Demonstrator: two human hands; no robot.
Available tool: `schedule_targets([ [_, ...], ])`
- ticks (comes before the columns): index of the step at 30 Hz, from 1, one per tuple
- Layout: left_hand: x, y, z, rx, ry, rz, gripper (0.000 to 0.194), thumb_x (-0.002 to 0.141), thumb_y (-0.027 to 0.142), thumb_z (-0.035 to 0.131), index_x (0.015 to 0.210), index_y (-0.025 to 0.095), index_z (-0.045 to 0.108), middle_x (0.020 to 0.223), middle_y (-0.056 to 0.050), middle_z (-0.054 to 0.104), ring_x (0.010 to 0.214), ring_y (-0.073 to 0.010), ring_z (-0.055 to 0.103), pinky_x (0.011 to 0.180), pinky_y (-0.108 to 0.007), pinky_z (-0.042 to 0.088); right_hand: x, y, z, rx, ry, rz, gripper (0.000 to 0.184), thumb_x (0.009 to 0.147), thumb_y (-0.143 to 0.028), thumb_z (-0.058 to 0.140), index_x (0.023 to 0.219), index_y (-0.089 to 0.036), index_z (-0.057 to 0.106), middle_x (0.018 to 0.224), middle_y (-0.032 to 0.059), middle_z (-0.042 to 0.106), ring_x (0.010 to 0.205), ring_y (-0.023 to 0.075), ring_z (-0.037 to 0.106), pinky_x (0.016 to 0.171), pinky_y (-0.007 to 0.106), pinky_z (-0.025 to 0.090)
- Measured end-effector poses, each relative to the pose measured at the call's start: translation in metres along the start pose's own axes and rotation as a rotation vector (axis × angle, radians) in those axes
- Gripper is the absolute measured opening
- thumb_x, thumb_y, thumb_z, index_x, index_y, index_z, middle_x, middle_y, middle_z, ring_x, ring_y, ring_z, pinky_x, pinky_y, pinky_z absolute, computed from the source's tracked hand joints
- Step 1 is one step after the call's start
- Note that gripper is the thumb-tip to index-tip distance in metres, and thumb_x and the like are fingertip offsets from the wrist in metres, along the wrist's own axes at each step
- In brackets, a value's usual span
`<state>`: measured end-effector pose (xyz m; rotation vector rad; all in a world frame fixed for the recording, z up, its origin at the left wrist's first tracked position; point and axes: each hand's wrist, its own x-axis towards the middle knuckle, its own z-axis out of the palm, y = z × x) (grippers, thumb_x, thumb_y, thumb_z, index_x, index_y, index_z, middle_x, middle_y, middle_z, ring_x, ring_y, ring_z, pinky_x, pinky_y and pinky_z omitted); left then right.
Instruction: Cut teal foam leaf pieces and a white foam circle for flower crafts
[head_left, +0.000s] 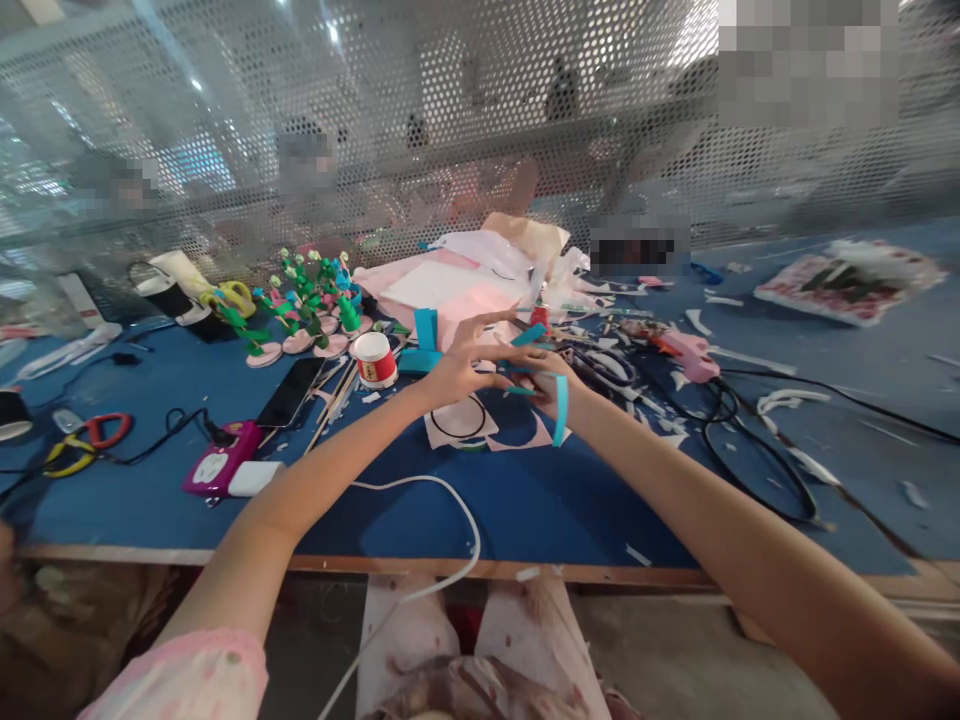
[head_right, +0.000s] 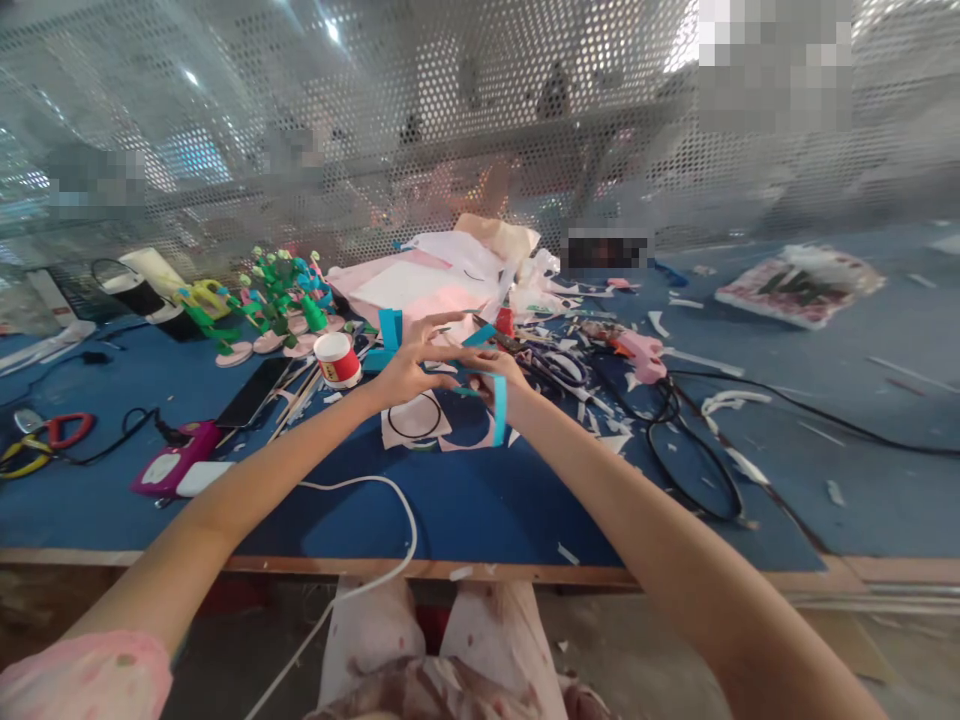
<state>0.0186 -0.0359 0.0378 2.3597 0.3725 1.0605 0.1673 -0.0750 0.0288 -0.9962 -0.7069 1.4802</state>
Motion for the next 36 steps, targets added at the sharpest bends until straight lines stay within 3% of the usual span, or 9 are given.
schedule_targets([
  [2,0.0,0.006,0.002,-0.078,-0.017,0.034,0.014,0.07,0.034,0.07,0.083,0.029,0.074,0.124,-0.006,0.054,0.122,-0.0278,0.042,0.107,-0.049,0.029,-0.002,0.001,0.002,-0.001,-0.031,0.025,0.029,0.064,-0.015,0.075,0.049,-0.015,0.05,0.034,-0.0076,0.04,0.026,0.0017,0.033,0.024,0.013,0.027],
  [5,0.002,0.011,0.005,-0.314,0.056,-0.01,0.015,0.072,0.038,0.068,0.073,0.025,0.074,0.104,-0.008,0.065,0.111,-0.0239,0.053,0.099,-0.044,0.038,-0.004,-0.001,0.002,0.05,-0.049,0.061,0.03,0.067,-0.015,0.073,0.049,-0.015,0.049,0.035,-0.007,0.041,0.027,0.0014,0.033,0.025,0.012,0.028],
  [8,0.008,0.011,0.0,-0.514,0.263,-0.111,0.017,0.067,0.038,0.073,0.071,0.021,0.071,0.093,-0.005,0.068,0.105,-0.0213,0.057,0.095,-0.039,0.042,0.0,-0.007,0.001,0.144,0.021,0.084,0.027,0.073,-0.012,0.067,0.053,-0.015,0.05,0.042,-0.0046,0.052,0.027,-0.0005,0.03,0.024,0.01,0.025],
  [14,0.018,-0.001,-0.032,-0.468,0.756,-0.192,0.009,0.064,0.023,0.074,0.068,0.02,0.066,0.076,0.002,0.067,0.088,-0.0148,0.061,0.088,-0.031,0.045,0.005,-0.014,0.003,0.234,0.264,0.018,0.034,0.089,-0.036,0.048,0.062,-0.016,0.055,0.054,0.0017,0.061,0.044,0.0073,0.055,0.043,0.017,0.05],
  [17,0.018,-0.004,-0.035,-0.43,0.869,-0.144,0.007,0.066,0.018,0.071,0.069,0.02,0.066,0.082,0.001,0.067,0.093,-0.0142,0.061,0.089,-0.03,0.045,-0.002,-0.008,0.01,0.11,0.138,-0.078,0.044,0.088,-0.044,0.046,0.056,-0.015,0.056,0.05,0.0024,0.059,0.042,0.0075,0.052,0.041,0.018,0.046],
  [21,0.014,0.003,-0.016,-0.541,0.745,-0.193,0.007,0.066,0.019,0.072,0.07,0.019,0.066,0.074,0.002,0.066,0.082,-0.0121,0.061,0.081,-0.027,0.046,-0.017,0.002,0.02,0.014,-0.309,0.072,0.049,0.082,-0.056,0.047,0.068,-0.013,0.066,0.073,0.0091,0.069,0.061,0.0134,0.063,0.053,0.023,0.051],
  [23,0.012,0.01,-0.006,-0.64,0.592,-0.237,0.009,0.067,0.024,0.072,0.07,0.019,0.066,0.069,0.003,0.065,0.073,-0.011,0.061,0.073,-0.026,0.047,-0.02,0.005,0.022,0.062,-0.365,0.112,0.047,0.082,-0.057,0.047,0.077,-0.015,0.067,0.08,0.0085,0.07,0.069,0.0161,0.065,0.06,0.027,0.053],
  [29,0.011,0.026,0.003,-0.71,0.231,-0.411,0.028,0.058,0.035,0.078,0.066,0.015,0.062,0.059,0.003,0.06,0.057,-0.0085,0.057,0.061,-0.023,0.045,-0.006,-0.001,0.01,0.2,-0.073,-0.008,0.025,0.082,-0.031,0.059,0.06,-0.019,0.054,0.053,-0.0033,0.058,0.053,0.0104,0.058,0.061,0.025,0.053],
  [36,0.011,0.023,-0.001,-0.705,0.191,-0.452,0.031,0.061,0.038,0.077,0.064,0.014,0.057,0.057,0.003,0.057,0.053,-0.006,0.052,0.057,-0.021,0.042,0.0,-0.013,0.005,0.174,0.077,-0.038,0.026,0.077,-0.035,0.065,0.062,-0.018,0.053,0.054,-0.0039,0.059,0.043,0.0065,0.049,0.039,0.017,0.04],
])
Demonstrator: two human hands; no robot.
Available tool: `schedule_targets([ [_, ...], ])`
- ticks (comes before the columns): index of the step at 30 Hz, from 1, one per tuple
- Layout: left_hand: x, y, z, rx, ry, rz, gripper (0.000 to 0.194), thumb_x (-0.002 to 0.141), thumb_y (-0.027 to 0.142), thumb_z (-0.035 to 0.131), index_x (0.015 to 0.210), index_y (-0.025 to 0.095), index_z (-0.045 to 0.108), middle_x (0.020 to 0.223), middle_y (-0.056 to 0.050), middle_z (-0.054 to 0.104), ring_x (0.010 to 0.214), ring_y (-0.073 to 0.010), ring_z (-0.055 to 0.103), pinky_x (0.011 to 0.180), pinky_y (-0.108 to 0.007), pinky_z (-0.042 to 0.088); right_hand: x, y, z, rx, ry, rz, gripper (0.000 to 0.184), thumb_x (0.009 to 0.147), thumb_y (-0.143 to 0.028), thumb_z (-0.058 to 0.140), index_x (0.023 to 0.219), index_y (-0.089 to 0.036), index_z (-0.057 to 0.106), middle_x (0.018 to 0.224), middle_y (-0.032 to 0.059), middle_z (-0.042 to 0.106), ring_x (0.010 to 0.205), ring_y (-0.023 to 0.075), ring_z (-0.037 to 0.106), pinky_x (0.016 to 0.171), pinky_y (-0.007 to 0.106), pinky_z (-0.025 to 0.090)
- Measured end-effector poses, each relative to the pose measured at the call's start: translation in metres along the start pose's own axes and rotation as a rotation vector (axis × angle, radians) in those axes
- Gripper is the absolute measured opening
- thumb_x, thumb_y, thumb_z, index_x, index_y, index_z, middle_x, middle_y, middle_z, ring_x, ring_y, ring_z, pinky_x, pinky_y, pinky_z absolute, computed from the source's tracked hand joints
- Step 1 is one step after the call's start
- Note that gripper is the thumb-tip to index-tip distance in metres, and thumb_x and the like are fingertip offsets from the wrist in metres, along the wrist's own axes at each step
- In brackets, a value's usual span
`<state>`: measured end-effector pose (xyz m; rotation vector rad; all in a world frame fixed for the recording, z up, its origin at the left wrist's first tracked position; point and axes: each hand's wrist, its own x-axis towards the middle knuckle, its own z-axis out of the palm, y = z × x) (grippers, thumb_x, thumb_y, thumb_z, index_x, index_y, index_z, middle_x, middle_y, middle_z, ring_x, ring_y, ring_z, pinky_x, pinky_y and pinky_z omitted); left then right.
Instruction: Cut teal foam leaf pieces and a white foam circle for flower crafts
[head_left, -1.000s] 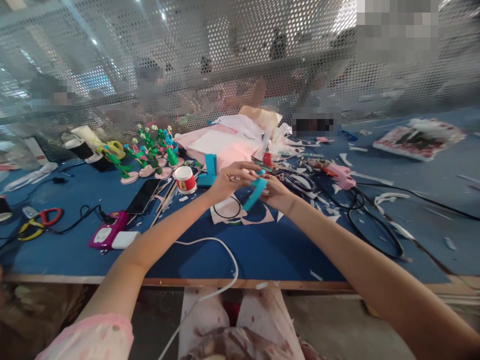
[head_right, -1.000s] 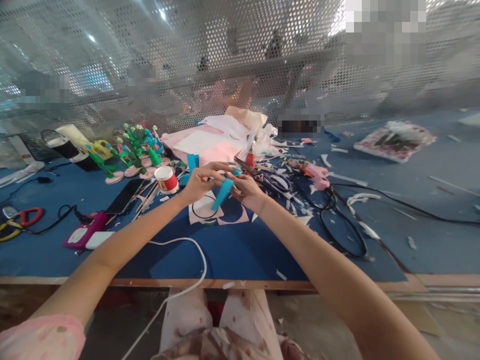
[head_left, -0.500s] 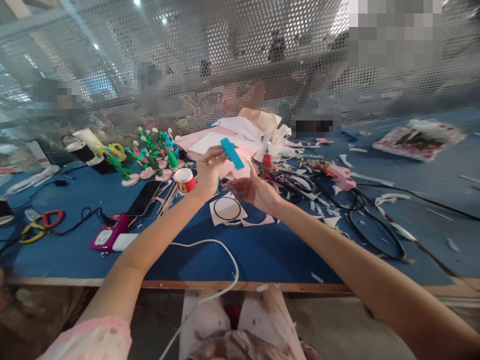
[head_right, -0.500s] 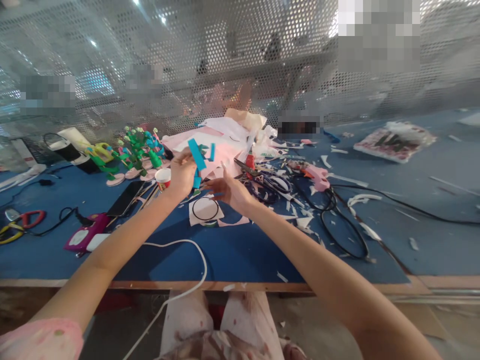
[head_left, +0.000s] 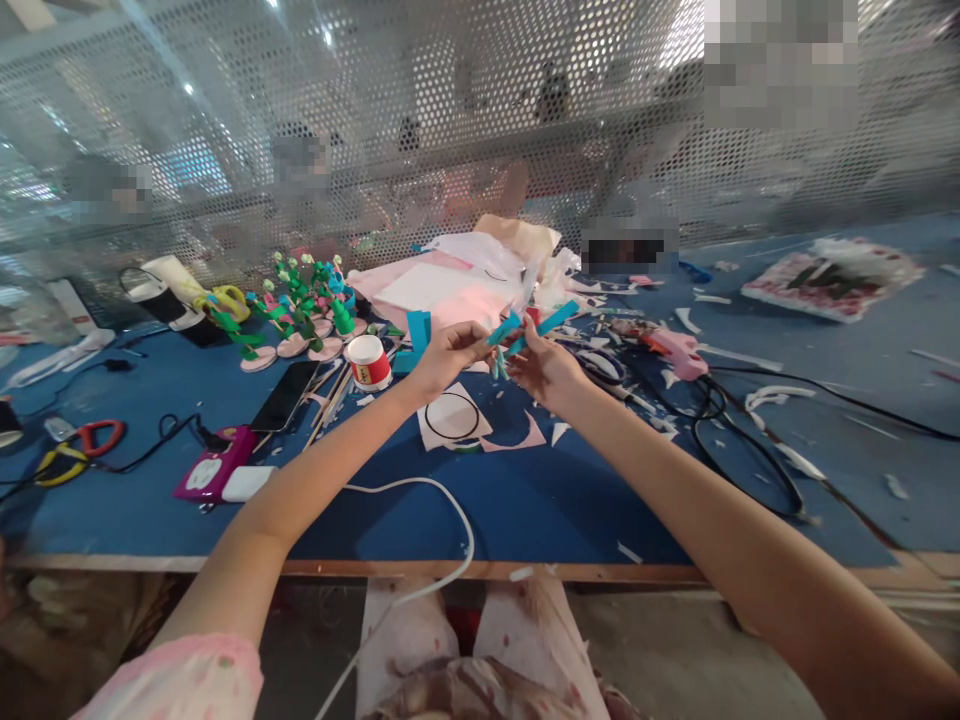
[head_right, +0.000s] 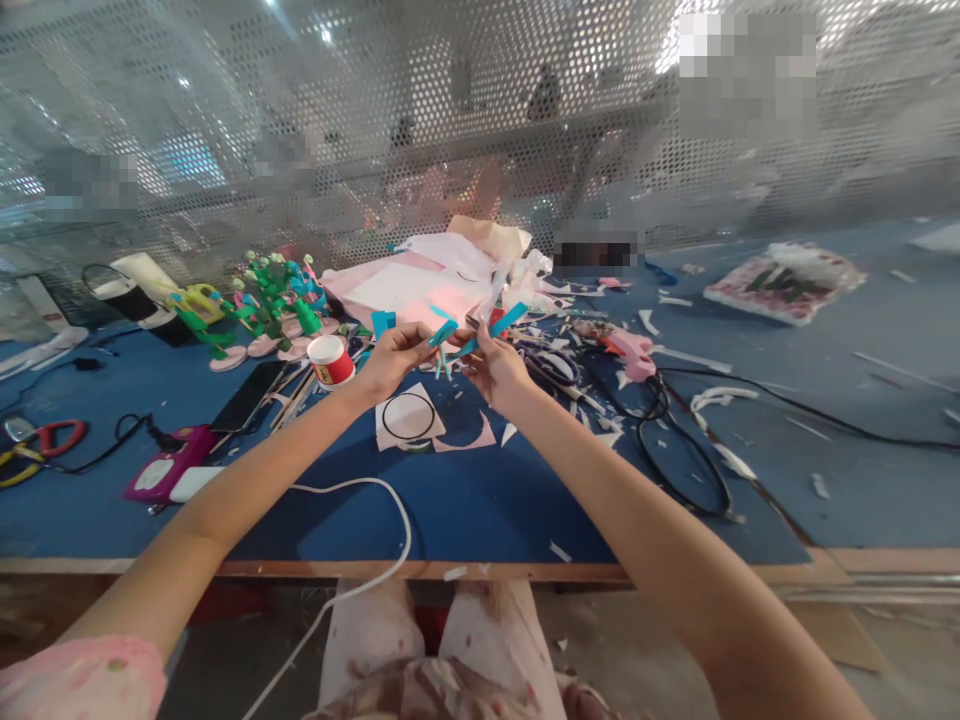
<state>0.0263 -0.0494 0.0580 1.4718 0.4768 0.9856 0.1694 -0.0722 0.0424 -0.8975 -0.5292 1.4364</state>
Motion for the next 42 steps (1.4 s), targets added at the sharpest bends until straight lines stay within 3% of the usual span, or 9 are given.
schedule_targets([
  [5,0.0,0.0,-0.002,0.034,0.057,-0.03,0.027,0.069,0.034,0.071,0.061,0.015,0.054,0.054,0.004,0.054,0.046,-0.0047,0.048,0.051,-0.021,0.042,-0.003,-0.002,0.001,-0.076,0.023,-0.027,0.025,0.073,-0.03,0.07,0.06,-0.018,0.053,0.051,-0.0056,0.057,0.037,0.003,0.038,0.034,0.014,0.034],
  [10,0.001,-0.004,-0.004,0.037,0.12,-0.047,0.036,0.063,0.039,0.075,0.053,0.015,0.05,0.04,0.009,0.042,0.037,-0.0022,0.041,0.054,-0.021,0.046,-0.005,0.0,-0.003,-0.176,-0.066,-0.072,0.027,0.073,-0.022,0.069,0.055,-0.016,0.05,0.043,-0.0057,0.051,0.03,0.0007,0.026,0.03,0.013,0.027],
  [15,0.001,-0.008,-0.006,0.042,0.051,-0.084,0.036,0.061,0.043,0.075,0.057,0.014,0.054,0.044,0.006,0.048,0.04,-0.0047,0.047,0.043,-0.019,0.037,0.0,0.002,-0.003,-0.087,-0.074,-0.087,0.033,0.069,-0.01,0.07,0.05,-0.016,0.043,0.04,-0.007,0.044,0.036,0.0022,0.04,0.035,0.011,0.036],
  [19,0.002,-0.008,-0.005,-0.089,0.144,-0.149,0.035,0.064,0.037,0.075,0.057,0.014,0.049,0.047,0.007,0.048,0.042,-0.0038,0.049,0.047,-0.018,0.04,0.002,0.001,-0.002,0.004,-0.108,-0.059,0.021,0.072,-0.002,0.062,0.061,-0.016,0.052,0.055,-0.0038,0.058,0.048,0.0029,0.054,0.049,0.01,0.049],
  [24,0.003,-0.008,-0.003,-0.268,0.213,-0.186,0.034,0.072,0.031,0.07,0.058,0.015,0.044,0.047,0.008,0.045,0.044,-0.0038,0.048,0.049,-0.018,0.043,-0.003,0.001,0.001,0.0,-0.098,-0.079,0.018,0.071,0.0,0.063,0.063,-0.016,0.058,0.065,-0.0028,0.066,0.055,0.0029,0.06,0.054,0.01,0.051],
  [30,0.004,-0.013,-0.007,-0.21,0.213,-0.164,0.038,0.066,0.039,0.074,0.059,0.016,0.045,0.051,0.007,0.048,0.047,-0.004,0.05,0.049,-0.018,0.041,-0.003,0.0,-0.004,-0.092,-0.15,-0.172,0.016,0.068,-0.024,0.073,0.065,-0.015,0.061,0.044,-0.0079,0.05,0.028,-0.001,0.032,0.025,0.011,0.023],
  [34,0.002,-0.015,-0.009,-0.05,0.185,-0.08,0.039,0.059,0.046,0.076,0.059,0.015,0.051,0.052,0.005,0.053,0.048,-0.0049,0.049,0.047,-0.018,0.037,-0.004,0.004,-0.005,-0.291,-0.077,-0.3,0.018,0.062,-0.024,0.076,0.069,-0.015,0.062,0.041,-0.0065,0.053,0.024,0.0019,0.033,0.022,0.015,0.018],
  [38,0.0,-0.014,-0.006,0.084,0.205,-0.016,0.036,0.059,0.043,0.076,0.057,0.014,0.055,0.048,0.005,0.05,0.046,-0.0036,0.043,0.046,-0.019,0.032,-0.007,0.008,-0.003,-0.429,-0.144,-0.401,0.02,0.059,-0.025,0.076,0.056,-0.015,0.06,0.036,-0.006,0.05,0.024,0.0049,0.037,0.023,0.017,0.026],
  [42,0.001,-0.012,-0.003,0.11,0.296,-0.034,0.036,0.058,0.039,0.077,0.052,0.014,0.052,0.045,0.006,0.047,0.044,-0.0032,0.041,0.047,-0.02,0.033,-0.009,0.008,-0.001,-0.394,-0.224,-0.363,0.013,0.06,-0.024,0.074,0.066,-0.015,0.067,0.045,-0.0038,0.057,0.037,0.0088,0.051,0.036,0.02,0.046],
])
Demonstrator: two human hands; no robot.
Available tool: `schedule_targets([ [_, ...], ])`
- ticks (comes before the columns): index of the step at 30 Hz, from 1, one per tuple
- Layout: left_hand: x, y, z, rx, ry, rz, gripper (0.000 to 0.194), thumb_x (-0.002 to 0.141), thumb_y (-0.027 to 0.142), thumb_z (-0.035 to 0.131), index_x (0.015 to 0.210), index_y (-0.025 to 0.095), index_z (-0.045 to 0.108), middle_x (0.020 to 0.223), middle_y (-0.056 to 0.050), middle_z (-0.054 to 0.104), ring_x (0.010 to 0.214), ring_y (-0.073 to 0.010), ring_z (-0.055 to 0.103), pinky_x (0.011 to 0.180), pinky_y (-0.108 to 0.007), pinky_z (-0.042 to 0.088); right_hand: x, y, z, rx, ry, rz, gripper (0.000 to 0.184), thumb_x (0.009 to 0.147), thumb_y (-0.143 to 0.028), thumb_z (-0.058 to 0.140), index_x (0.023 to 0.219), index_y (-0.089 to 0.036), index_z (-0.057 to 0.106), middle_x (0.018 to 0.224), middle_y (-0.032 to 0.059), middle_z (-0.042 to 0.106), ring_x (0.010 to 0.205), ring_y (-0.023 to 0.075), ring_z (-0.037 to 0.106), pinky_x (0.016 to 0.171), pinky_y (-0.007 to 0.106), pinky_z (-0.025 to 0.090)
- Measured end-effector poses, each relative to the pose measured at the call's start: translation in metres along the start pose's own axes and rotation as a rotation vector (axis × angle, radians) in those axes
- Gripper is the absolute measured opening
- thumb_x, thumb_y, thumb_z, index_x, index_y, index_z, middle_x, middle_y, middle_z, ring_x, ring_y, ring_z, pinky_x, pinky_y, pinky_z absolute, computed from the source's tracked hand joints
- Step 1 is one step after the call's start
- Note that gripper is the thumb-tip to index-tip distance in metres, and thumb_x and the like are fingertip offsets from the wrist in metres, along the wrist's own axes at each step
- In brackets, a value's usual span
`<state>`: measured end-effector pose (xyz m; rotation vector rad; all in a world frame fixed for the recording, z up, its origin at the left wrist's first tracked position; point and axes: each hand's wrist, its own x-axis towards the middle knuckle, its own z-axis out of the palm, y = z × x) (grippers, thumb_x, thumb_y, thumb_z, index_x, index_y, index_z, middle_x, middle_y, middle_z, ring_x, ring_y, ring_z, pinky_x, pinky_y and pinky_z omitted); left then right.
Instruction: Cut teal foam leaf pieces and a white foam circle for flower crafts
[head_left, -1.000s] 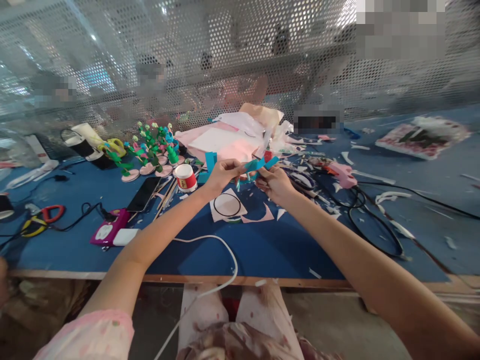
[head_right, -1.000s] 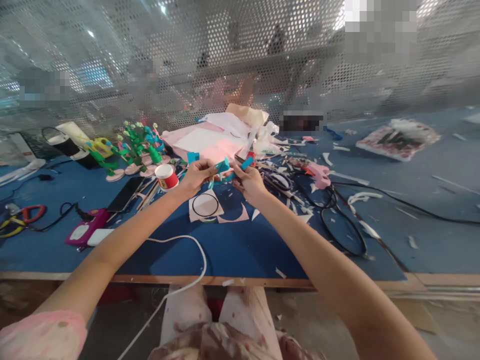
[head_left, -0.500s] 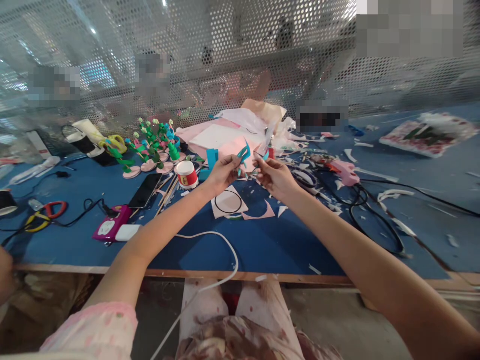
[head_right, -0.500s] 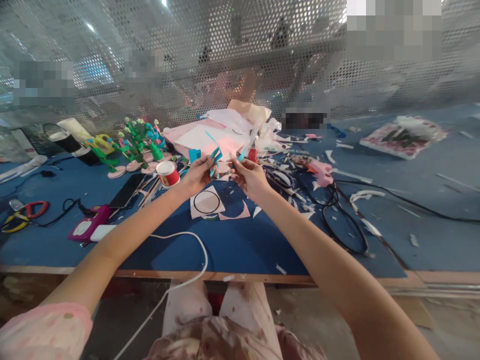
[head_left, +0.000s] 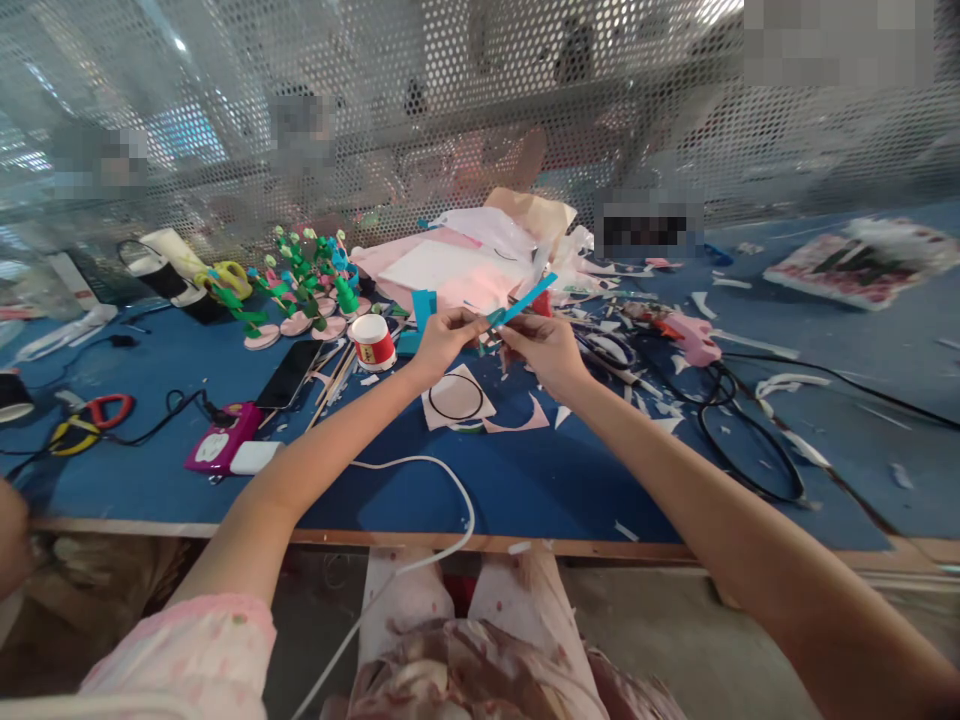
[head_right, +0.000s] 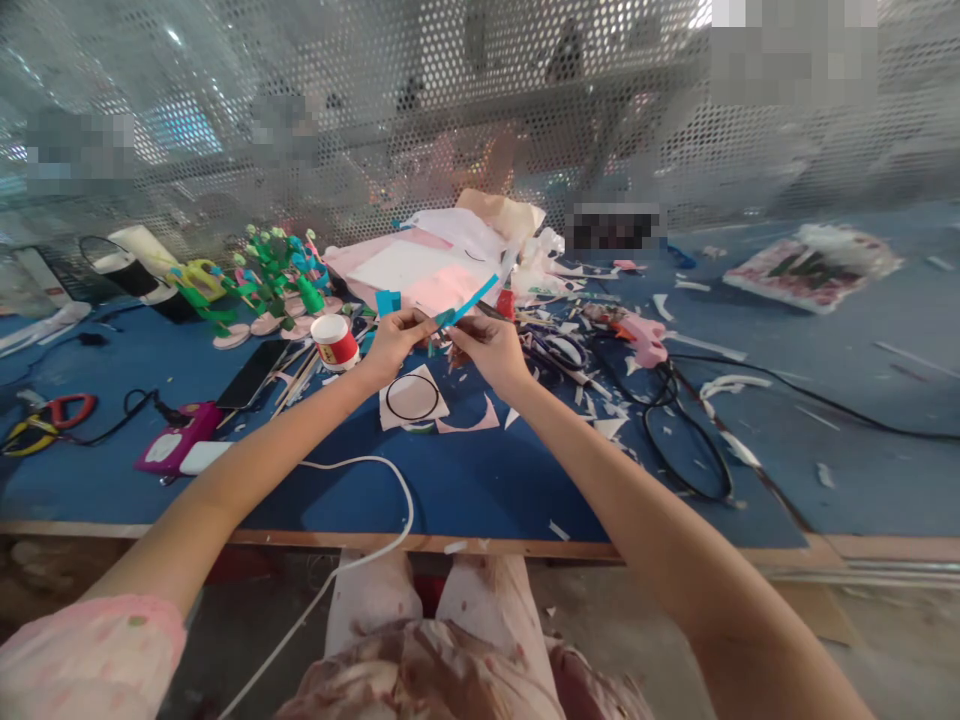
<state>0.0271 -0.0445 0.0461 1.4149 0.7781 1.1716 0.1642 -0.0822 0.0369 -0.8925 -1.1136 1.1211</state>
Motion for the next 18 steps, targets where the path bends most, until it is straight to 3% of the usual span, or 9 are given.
schedule_targets([
  [3,0.001,0.002,0.0,0.02,0.046,-0.043,0.036,0.056,0.037,0.078,0.052,0.013,0.052,0.045,0.007,0.046,0.043,-0.0029,0.04,0.047,-0.02,0.033,-0.001,-0.004,0.002,0.141,-0.04,0.07,0.013,0.061,-0.022,0.074,0.067,-0.014,0.067,0.059,-0.0003,0.063,0.05,0.0098,0.058,0.049,0.022,0.053],
  [7,0.001,0.004,-0.002,0.044,0.034,-0.065,0.037,0.053,0.039,0.079,0.054,0.013,0.053,0.046,0.007,0.047,0.044,-0.0034,0.041,0.048,-0.02,0.034,-0.002,-0.004,0.004,0.235,-0.002,0.11,0.016,0.067,-0.029,0.072,0.065,-0.016,0.064,0.059,-0.0006,0.061,0.051,0.0096,0.058,0.049,0.023,0.054],
  [10,0.001,0.003,-0.002,0.052,-0.018,-0.068,0.037,0.052,0.04,0.079,0.055,0.013,0.054,0.047,0.006,0.048,0.046,-0.004,0.042,0.049,-0.02,0.036,0.0,0.0,0.004,0.196,0.113,0.109,0.022,0.068,-0.033,0.072,0.058,-0.017,0.061,0.053,-0.0022,0.057,0.045,0.0091,0.054,0.042,0.022,0.051],
  [14,0.003,-0.004,-0.002,0.061,-0.085,-0.087,0.033,0.061,0.039,0.075,0.061,0.013,0.054,0.052,0.005,0.049,0.05,-0.0056,0.047,0.052,-0.02,0.04,0.003,0.005,0.003,0.107,0.229,0.116,0.022,0.065,-0.027,0.074,0.051,-0.017,0.06,0.046,-0.0027,0.057,0.039,0.0091,0.051,0.036,0.021,0.048],
  [18,0.006,-0.014,-0.006,0.113,0.006,-0.034,0.024,0.072,0.033,0.068,0.073,0.014,0.052,0.062,0.004,0.05,0.057,-0.0073,0.05,0.057,-0.021,0.043,0.003,0.004,0.003,0.057,0.279,0.06,0.015,0.062,-0.017,0.074,0.052,-0.016,0.063,0.044,-0.0037,0.058,0.038,0.0094,0.053,0.039,0.021,0.051],
])
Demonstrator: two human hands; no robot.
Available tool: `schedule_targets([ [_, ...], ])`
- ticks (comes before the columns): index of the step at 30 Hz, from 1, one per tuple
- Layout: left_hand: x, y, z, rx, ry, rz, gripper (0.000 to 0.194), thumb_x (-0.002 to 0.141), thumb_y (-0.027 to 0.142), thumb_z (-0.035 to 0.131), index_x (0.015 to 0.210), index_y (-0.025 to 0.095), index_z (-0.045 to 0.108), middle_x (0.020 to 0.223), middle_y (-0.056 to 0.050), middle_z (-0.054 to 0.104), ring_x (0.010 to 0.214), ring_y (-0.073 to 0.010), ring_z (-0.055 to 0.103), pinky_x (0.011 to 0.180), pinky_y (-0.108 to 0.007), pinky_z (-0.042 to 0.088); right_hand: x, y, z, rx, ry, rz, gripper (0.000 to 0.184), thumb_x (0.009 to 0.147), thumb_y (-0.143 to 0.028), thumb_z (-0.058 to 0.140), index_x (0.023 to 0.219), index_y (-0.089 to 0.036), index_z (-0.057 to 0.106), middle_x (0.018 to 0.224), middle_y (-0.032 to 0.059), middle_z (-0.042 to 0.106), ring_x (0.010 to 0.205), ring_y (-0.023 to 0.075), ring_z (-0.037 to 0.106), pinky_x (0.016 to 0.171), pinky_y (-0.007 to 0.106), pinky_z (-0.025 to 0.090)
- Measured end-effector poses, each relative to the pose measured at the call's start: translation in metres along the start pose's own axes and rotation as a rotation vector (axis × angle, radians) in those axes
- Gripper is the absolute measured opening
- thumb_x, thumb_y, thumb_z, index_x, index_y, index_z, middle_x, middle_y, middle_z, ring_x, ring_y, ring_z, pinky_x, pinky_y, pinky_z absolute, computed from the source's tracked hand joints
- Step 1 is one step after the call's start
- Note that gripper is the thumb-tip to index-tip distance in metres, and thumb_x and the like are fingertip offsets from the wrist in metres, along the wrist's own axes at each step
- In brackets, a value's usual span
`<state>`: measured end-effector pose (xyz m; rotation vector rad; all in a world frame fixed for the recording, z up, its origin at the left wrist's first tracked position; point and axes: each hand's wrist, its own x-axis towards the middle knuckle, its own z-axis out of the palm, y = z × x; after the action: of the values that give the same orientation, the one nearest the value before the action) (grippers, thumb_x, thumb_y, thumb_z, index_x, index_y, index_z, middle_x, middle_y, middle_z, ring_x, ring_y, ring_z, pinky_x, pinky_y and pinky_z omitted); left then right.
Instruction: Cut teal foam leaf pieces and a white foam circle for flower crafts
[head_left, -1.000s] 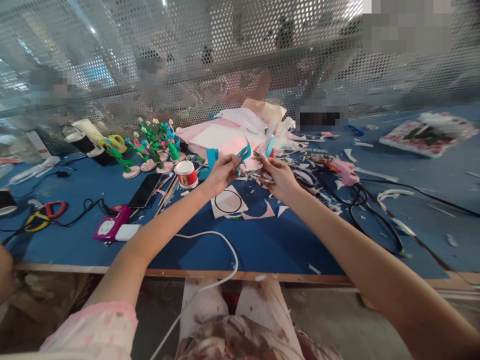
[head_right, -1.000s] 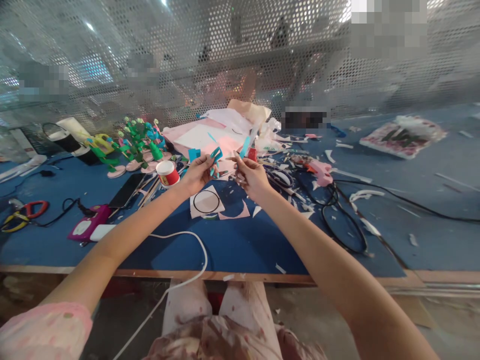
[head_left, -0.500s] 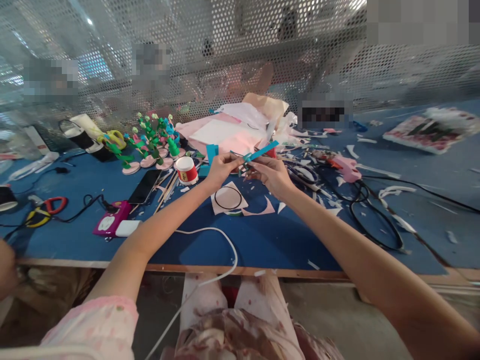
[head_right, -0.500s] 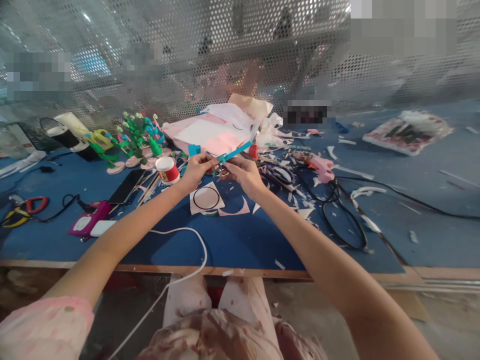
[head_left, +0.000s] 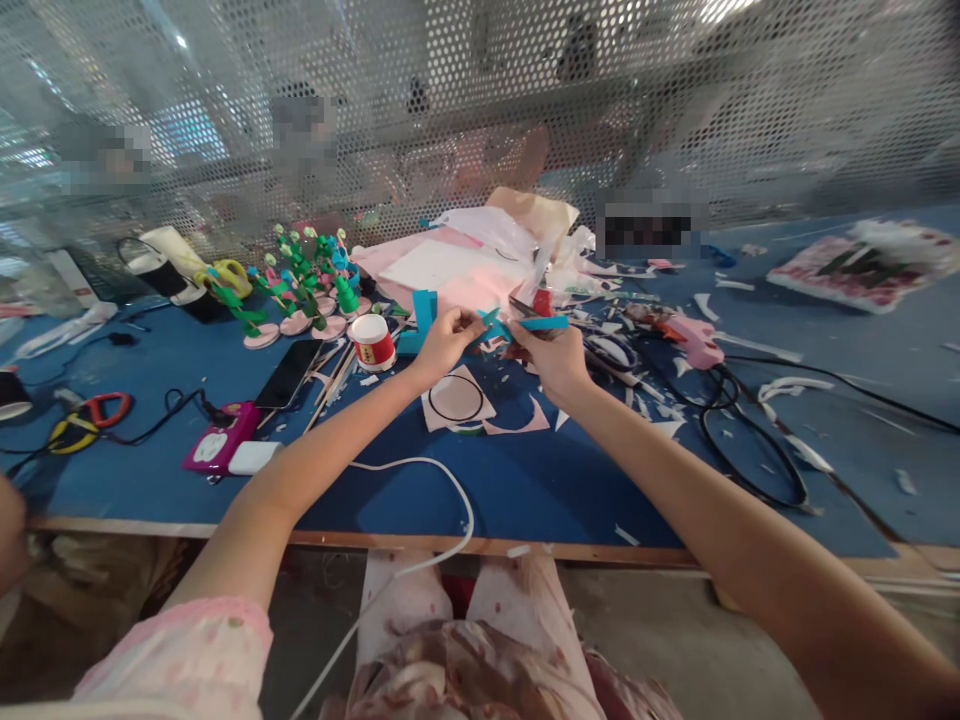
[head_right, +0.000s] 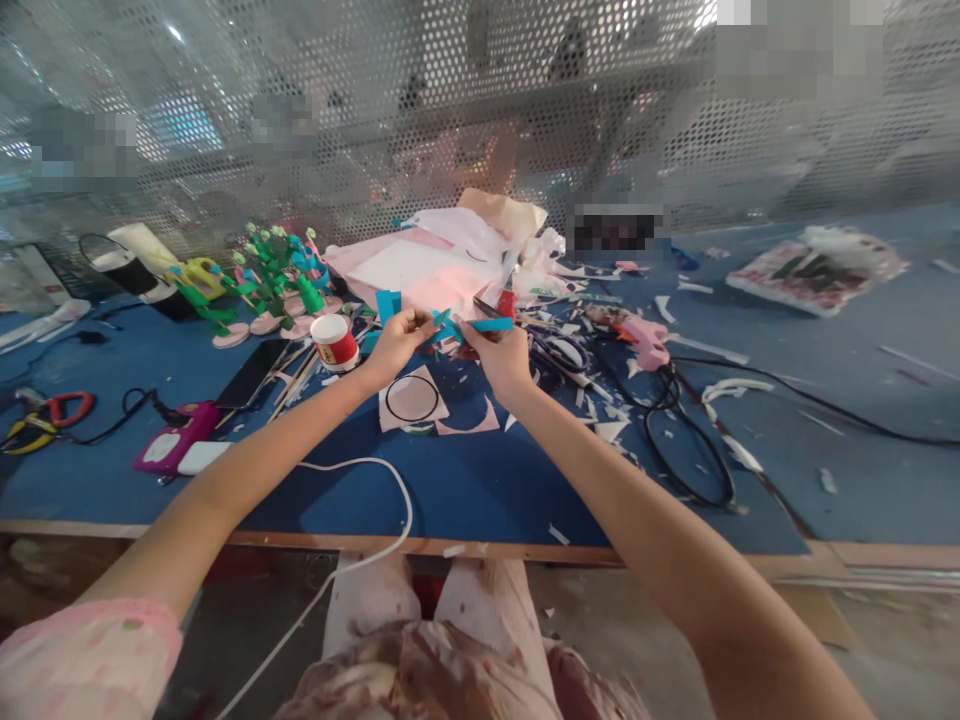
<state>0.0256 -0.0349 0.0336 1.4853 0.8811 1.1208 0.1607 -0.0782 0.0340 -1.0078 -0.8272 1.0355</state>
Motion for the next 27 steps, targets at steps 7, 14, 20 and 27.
schedule_targets([
  [7,0.001,0.003,-0.013,0.369,0.008,0.43,0.042,0.069,0.042,0.069,0.106,0.024,0.061,0.116,-0.01,0.054,0.109,-0.0216,0.05,0.092,-0.033,0.041,0.003,0.002,-0.004,-0.031,-0.019,-0.053,0.013,0.058,-0.019,0.077,0.058,-0.016,0.064,0.047,-0.0033,0.061,0.038,0.0102,0.054,0.043,0.024,0.053],
  [14,0.005,0.004,-0.012,0.339,-0.255,0.278,0.053,0.075,0.056,0.057,0.111,0.016,0.059,0.111,-0.013,0.062,0.106,-0.0243,0.056,0.092,-0.037,0.042,0.009,0.009,-0.009,-0.092,-0.033,-0.193,0.028,0.052,-0.026,0.079,0.069,-0.018,0.059,0.056,-0.0023,0.064,0.047,0.0136,0.06,0.048,0.027,0.053],
  [20,0.011,-0.002,-0.013,0.17,-0.22,0.149,0.047,0.074,0.051,0.061,0.1,0.012,0.06,0.101,-0.01,0.064,0.093,-0.0194,0.06,0.082,-0.03,0.047,0.007,0.012,-0.009,-0.195,-0.136,-0.305,0.029,0.056,-0.034,0.078,0.072,-0.019,0.058,0.062,-0.0005,0.063,0.055,0.0153,0.061,0.055,0.031,0.053],
  [27,0.011,0.006,-0.014,0.19,-0.039,0.225,0.024,0.067,0.033,0.072,0.074,0.013,0.061,0.069,0.0,0.058,0.062,-0.008,0.051,0.058,-0.02,0.041,0.006,0.011,-0.008,-0.25,-0.178,-0.284,0.037,0.054,-0.046,0.077,0.07,-0.018,0.058,0.06,-0.0008,0.06,0.05,0.0113,0.054,0.048,0.027,0.045],
])
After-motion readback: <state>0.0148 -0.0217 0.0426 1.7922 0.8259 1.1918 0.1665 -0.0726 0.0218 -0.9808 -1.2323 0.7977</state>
